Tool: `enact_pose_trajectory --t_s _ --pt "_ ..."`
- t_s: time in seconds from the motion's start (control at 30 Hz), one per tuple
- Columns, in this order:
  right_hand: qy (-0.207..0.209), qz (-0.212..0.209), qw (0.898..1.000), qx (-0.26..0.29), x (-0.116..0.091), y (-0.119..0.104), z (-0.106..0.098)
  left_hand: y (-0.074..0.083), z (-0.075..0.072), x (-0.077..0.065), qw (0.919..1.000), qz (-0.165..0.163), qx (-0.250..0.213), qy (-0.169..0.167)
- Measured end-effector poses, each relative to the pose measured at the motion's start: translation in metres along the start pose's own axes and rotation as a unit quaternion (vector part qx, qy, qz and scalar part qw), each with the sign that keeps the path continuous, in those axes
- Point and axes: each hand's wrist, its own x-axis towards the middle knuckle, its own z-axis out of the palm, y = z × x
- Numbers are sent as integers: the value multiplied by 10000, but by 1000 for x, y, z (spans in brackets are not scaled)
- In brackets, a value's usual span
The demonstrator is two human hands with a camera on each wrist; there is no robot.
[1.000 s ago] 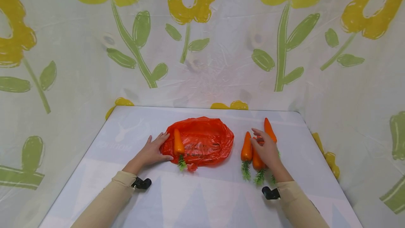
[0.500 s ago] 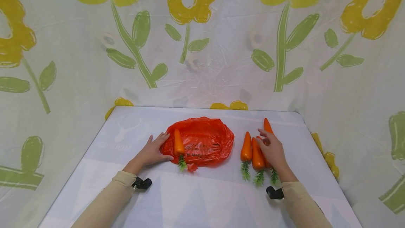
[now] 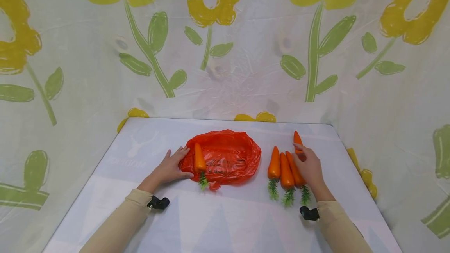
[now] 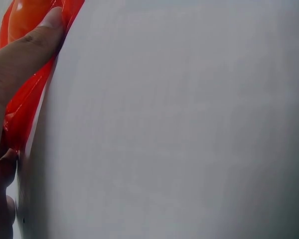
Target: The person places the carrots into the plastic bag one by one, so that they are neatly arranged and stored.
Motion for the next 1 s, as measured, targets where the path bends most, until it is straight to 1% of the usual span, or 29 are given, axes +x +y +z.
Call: enact_pose_trajectory --t_s 0.2,0.47,0.73,0.87,1.0 --pt "128 -81 9998 -161 2 4 -3 0 1 1 10000 -21 -37 -18" --pt "47 221 9995 -228 7 6 -6 -1 3 2 10000 22 -13 38" --pt "100 125 9994 -300 9 11 -9 0 1 1 10000 42 -21 54" --pt "102 219 9994 -258 10 15 -9 -1 2 2 10000 68 7 56" --pt "80 445 9986 -287 12 20 -8 -1 2 2 9999 104 4 50"
